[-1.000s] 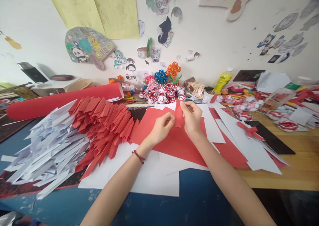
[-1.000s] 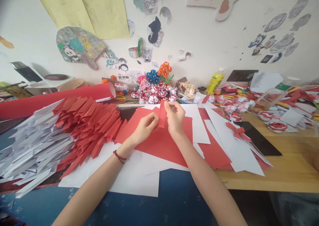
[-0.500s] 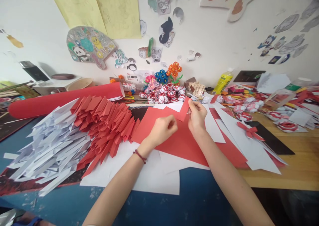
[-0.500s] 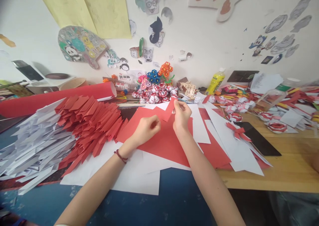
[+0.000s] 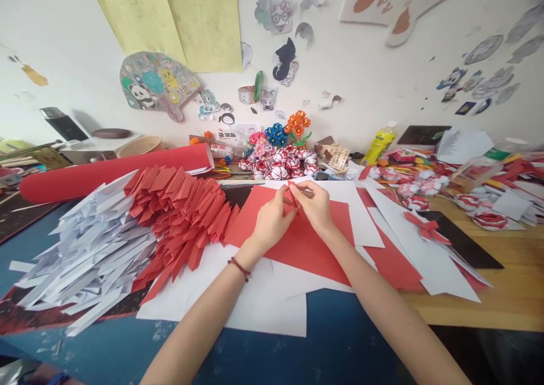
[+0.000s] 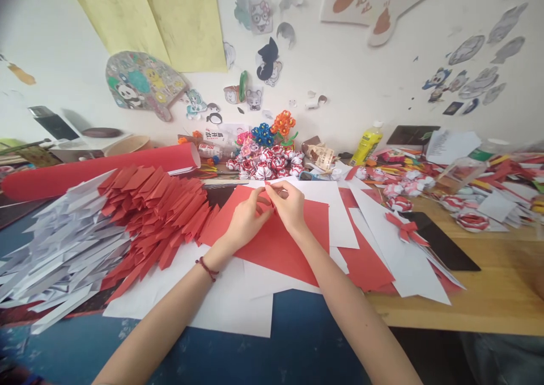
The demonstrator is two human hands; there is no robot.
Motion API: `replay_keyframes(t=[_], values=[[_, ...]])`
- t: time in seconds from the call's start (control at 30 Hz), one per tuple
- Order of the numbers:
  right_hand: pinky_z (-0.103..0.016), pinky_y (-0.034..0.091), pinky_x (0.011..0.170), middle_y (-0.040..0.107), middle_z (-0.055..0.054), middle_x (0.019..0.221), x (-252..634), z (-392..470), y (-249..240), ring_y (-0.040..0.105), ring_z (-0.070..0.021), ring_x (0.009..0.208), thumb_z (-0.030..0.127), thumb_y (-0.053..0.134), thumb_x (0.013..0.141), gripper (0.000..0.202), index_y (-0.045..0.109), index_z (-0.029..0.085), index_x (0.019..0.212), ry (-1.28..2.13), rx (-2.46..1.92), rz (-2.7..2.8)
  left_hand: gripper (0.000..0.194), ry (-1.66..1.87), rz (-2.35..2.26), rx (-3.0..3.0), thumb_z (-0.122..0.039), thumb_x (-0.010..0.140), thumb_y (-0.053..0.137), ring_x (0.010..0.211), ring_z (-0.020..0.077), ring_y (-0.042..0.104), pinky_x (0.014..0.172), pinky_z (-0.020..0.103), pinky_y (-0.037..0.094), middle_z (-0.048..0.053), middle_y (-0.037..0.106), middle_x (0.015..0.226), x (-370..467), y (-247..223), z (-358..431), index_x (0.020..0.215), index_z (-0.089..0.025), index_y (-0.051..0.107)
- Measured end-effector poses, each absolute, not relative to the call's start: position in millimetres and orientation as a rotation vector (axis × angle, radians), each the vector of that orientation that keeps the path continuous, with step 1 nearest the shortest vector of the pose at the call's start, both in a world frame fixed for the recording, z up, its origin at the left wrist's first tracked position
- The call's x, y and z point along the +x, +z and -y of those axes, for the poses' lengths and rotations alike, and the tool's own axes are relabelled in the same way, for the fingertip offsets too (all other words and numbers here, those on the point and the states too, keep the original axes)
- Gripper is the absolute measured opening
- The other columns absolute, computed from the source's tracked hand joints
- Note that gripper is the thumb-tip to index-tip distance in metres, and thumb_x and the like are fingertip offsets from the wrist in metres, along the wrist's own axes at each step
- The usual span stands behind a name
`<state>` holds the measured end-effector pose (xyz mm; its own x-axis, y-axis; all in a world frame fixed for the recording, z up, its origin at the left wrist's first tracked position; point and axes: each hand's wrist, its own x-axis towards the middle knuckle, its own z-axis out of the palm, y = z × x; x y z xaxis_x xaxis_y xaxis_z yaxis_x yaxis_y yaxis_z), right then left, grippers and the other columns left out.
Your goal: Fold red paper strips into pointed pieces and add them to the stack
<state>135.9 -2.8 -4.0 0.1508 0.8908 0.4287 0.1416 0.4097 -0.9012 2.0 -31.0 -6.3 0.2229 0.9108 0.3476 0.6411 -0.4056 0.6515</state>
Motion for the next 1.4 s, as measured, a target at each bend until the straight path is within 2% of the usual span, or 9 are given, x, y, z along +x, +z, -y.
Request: replay_keyframes(t=[0.17,0.33,0.5,0.67,0.87,1.0,1.13,1.27,1.4], values=[[-0.025,0.042,0.048,0.061,0.000,0.068,139,-2,-8,0.050,-0.0117,0.052,0.050,0.070,0.078,0.031,0.066,0.019,0.078,0.819,-0.981,1.304,0.046,1.057,-1.474,2.082,-0.041,0.087,0.061,0.077,0.0170,0.066,0.067,0.027,0.045,0.002,0.069,0.104,-3,-4,27,0.127,-0.027,0.044],[-0.026,0.038,0.047,0.055,0.003,0.059,139,-4,-9,0.046,-0.0109,0.047,0.051,0.069,0.078,0.032,0.066,0.019,0.076,0.850,-0.960,1.317,0.025,0.996,-1.533,2.106,-0.034,0.089,0.057,0.075,0.0179,0.066,0.071,0.028,0.046,0.005,0.071,0.094,-5,-8,22,0.111,-0.022,0.057],[-0.027,0.040,0.051,0.057,0.002,0.059,137,1,-8,0.048,-0.0125,0.051,0.051,0.068,0.079,0.033,0.063,0.019,0.069,0.683,-1.044,1.362,0.042,0.991,-1.500,2.124,-0.039,0.086,0.062,0.073,0.0183,0.067,0.069,0.027,0.046,0.004,0.071,0.090,-4,-10,22,0.122,-0.021,0.054],[-0.027,0.040,0.056,0.060,0.001,0.061,137,5,-6,0.049,-0.0126,0.056,0.048,0.067,0.080,0.035,0.060,0.019,0.063,0.498,-1.095,1.423,0.040,0.962,-1.454,2.103,-0.034,0.084,0.062,0.073,0.0182,0.067,0.070,0.027,0.047,0.002,0.070,0.080,-2,-9,23,0.121,-0.020,0.055],[-0.027,0.048,0.063,0.069,-0.004,0.089,140,-4,-6,0.061,-0.0166,0.074,0.049,0.070,0.078,0.032,0.069,0.021,0.091,0.794,-1.004,1.413,0.051,1.029,-1.265,1.999,-0.035,0.090,0.054,0.076,0.0171,0.066,0.073,0.026,0.047,0.004,0.072,0.089,-4,-5,22,0.137,-0.019,0.046],[-0.027,0.052,0.061,0.069,-0.004,0.090,141,-6,-8,0.064,-0.0175,0.075,0.049,0.071,0.076,0.041,0.067,0.022,0.106,1.052,-0.923,1.405,0.056,1.040,-1.255,1.951,-0.029,0.094,0.045,0.070,0.0164,0.063,0.072,0.027,0.045,0.003,0.071,0.082,-6,-2,22,0.148,-0.017,0.034],[-0.026,0.051,0.058,0.070,-0.004,0.085,142,-6,-10,0.063,-0.0168,0.072,0.044,0.069,0.078,0.037,0.068,0.020,0.105,1.086,-0.949,1.398,0.051,1.060,-1.230,1.885,-0.028,0.095,0.042,0.068,0.0164,0.061,0.070,0.027,0.046,0.002,0.069,0.076,-9,-4,20,0.145,-0.017,0.038],[-0.027,0.052,0.064,0.072,-0.005,0.096,142,-9,-12,0.066,-0.0190,0.083,0.032,0.062,0.080,0.027,0.069,0.021,0.104,1.000,-0.953,1.387,0.045,1.096,-1.228,1.875,-0.031,0.095,0.042,0.058,0.0150,0.055,0.062,0.025,0.043,-0.001,0.064,0.068,-11,-6,18,0.139,-0.020,0.044],[-0.030,0.052,0.076,0.072,-0.004,0.102,140,-6,-10,0.066,-0.0203,0.093,0.020,0.055,0.078,0.032,0.068,0.023,0.107,1.018,-0.914,1.473,0.028,1.130,-1.424,1.856,-0.031,0.095,0.041,0.054,0.0146,0.050,0.058,0.024,0.035,-0.002,0.057,0.061,-11,-4,19,0.116,-0.020,0.056]])
